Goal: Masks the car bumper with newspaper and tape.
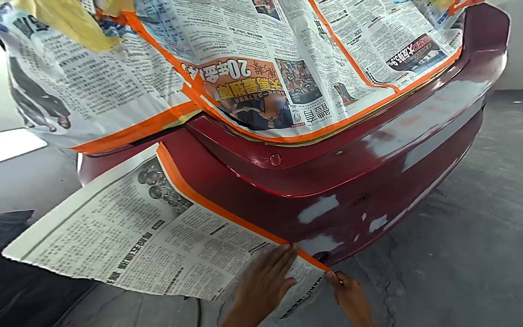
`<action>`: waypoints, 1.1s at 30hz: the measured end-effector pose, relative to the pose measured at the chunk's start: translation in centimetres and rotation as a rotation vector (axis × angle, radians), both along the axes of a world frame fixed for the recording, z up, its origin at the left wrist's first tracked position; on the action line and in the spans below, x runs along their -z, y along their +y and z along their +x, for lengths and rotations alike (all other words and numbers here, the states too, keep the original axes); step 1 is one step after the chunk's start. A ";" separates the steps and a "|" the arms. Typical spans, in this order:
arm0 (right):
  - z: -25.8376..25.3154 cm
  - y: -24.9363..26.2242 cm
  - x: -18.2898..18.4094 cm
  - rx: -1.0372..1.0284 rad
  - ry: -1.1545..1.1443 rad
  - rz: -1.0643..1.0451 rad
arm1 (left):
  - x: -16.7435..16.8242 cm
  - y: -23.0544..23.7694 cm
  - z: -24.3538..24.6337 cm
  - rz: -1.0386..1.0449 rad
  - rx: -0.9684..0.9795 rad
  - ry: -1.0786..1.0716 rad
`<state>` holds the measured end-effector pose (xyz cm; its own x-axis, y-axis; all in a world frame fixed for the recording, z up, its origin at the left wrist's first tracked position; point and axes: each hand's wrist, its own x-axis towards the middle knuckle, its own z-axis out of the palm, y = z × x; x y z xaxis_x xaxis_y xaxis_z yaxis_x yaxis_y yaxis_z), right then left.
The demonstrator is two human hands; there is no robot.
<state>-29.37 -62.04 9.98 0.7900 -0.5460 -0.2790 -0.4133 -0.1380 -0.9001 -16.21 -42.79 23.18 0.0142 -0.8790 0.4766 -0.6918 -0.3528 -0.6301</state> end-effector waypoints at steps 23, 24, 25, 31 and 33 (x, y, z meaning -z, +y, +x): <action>1.0 -1.7 7.8 -0.019 -0.346 0.202 | 3.2 -1.6 -1.4 0.223 -0.020 0.046; 1.3 -1.7 7.9 -0.015 -0.348 0.216 | 3.1 -1.6 -1.4 0.235 -0.017 0.046; 1.6 -1.6 7.9 -0.009 -0.342 0.224 | 3.0 -1.7 -1.4 0.247 -0.010 0.045; 1.4 -1.3 7.1 0.004 -0.269 0.207 | 2.8 -3.2 -4.1 0.333 -0.035 0.238; -0.6 -1.3 6.4 -0.001 -0.229 0.167 | 2.8 -4.6 -5.3 0.305 0.022 0.334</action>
<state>-29.95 -63.30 3.60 0.8433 -0.5065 -0.1798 -0.1968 0.0202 -0.9802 -21.49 -47.40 20.37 0.1030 -0.9804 0.1682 -0.8801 -0.1686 -0.4438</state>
